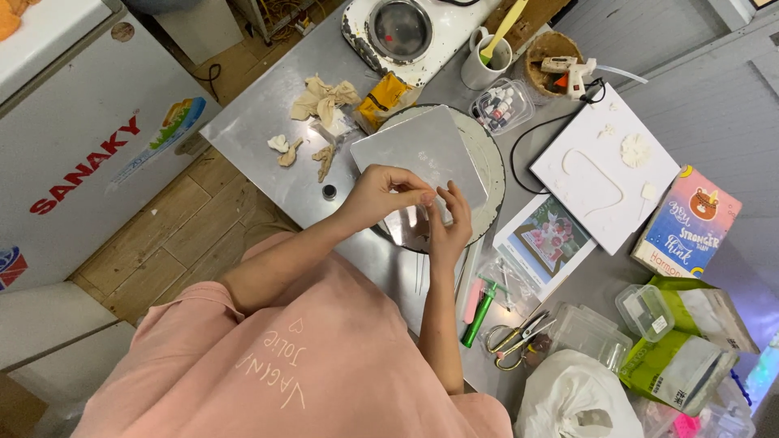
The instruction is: Modeling and shaping small pieces of white fondant by hand at a decorating station.
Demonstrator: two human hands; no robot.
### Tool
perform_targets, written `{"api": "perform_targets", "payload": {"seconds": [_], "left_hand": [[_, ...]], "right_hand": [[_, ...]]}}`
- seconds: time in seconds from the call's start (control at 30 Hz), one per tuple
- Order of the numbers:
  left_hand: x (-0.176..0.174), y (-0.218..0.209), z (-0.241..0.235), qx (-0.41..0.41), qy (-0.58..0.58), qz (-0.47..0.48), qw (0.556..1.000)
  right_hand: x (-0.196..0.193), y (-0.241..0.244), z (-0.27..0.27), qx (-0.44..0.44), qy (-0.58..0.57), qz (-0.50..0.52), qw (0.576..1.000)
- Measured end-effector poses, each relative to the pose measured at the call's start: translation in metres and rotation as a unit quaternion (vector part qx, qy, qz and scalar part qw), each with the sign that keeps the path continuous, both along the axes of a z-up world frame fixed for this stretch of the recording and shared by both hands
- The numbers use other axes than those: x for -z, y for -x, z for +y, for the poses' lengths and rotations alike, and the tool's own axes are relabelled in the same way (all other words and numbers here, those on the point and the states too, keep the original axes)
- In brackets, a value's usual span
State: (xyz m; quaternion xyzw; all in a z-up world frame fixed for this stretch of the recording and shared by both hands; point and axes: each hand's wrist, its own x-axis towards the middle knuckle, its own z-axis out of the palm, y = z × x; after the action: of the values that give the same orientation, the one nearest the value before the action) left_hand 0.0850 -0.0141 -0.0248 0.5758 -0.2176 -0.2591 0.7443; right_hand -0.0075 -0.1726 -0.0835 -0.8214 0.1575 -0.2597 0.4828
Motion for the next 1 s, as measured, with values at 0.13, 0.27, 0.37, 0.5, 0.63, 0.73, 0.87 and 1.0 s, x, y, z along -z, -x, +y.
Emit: {"api": "perform_targets", "payload": {"seconds": [0.13,0.27,0.37,0.5,0.63,0.73,0.87,1.0], "left_hand": [[-0.015,0.006,0.0,0.003,-0.032,-0.053,0.998],[-0.032,0.009,-0.002,-0.014,-0.058,-0.168,0.984],[-0.038,0.008,-0.001,-0.026,-0.076,-0.238,0.968],[-0.038,0.009,0.0,-0.021,-0.081,-0.267,0.96],[-0.026,0.014,-0.002,0.004,-0.038,-0.262,0.964],[-0.025,0.018,-0.003,0.012,-0.01,-0.231,0.973],[-0.029,0.018,0.0,-0.038,-0.049,-0.299,0.952],[-0.03,0.017,0.007,-0.078,-0.08,-0.391,0.914]], "right_hand": [[-0.029,0.013,0.0,-0.066,-0.218,-0.071,0.971],[-0.027,0.018,-0.006,-0.123,-0.296,-0.089,0.943],[-0.012,0.025,-0.011,-0.129,-0.385,-0.078,0.911],[0.0,0.035,-0.013,-0.119,-0.437,-0.063,0.89],[-0.017,0.04,-0.003,-0.151,-0.485,-0.053,0.86],[-0.038,0.035,0.009,-0.162,-0.488,-0.076,0.854],[-0.022,0.035,0.012,-0.137,-0.475,-0.095,0.864],[-0.012,0.031,0.015,-0.1,-0.55,-0.107,0.822]]}}
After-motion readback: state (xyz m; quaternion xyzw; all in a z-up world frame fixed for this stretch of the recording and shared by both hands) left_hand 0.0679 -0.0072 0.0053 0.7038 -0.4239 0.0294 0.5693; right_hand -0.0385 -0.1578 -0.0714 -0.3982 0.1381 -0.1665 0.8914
